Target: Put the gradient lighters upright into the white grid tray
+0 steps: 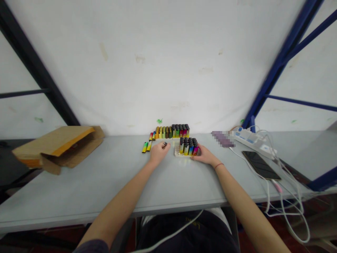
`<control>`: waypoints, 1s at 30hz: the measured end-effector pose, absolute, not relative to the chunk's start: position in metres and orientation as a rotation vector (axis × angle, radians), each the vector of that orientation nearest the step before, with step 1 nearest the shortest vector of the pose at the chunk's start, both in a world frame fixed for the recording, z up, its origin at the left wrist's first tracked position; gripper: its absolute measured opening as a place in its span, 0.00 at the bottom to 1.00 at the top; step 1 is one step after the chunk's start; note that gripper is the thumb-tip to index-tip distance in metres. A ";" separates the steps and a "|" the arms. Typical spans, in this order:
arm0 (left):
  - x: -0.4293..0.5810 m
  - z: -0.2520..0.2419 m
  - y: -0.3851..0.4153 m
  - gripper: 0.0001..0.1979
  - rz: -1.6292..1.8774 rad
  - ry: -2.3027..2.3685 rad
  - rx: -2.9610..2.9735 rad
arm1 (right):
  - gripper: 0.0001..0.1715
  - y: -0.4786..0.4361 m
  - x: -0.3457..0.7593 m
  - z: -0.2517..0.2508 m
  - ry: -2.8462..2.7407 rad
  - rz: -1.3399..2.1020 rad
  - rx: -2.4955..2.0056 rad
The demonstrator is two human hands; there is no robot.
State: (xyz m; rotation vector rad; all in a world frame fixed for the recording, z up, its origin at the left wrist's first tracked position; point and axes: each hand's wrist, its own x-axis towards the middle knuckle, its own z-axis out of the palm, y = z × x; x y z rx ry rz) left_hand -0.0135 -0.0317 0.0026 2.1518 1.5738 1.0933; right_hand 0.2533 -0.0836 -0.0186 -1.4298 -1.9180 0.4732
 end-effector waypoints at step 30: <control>-0.011 -0.013 -0.020 0.13 1.352 1.209 2.060 | 0.40 -0.078 0.257 -0.027 -1.934 0.473 -1.385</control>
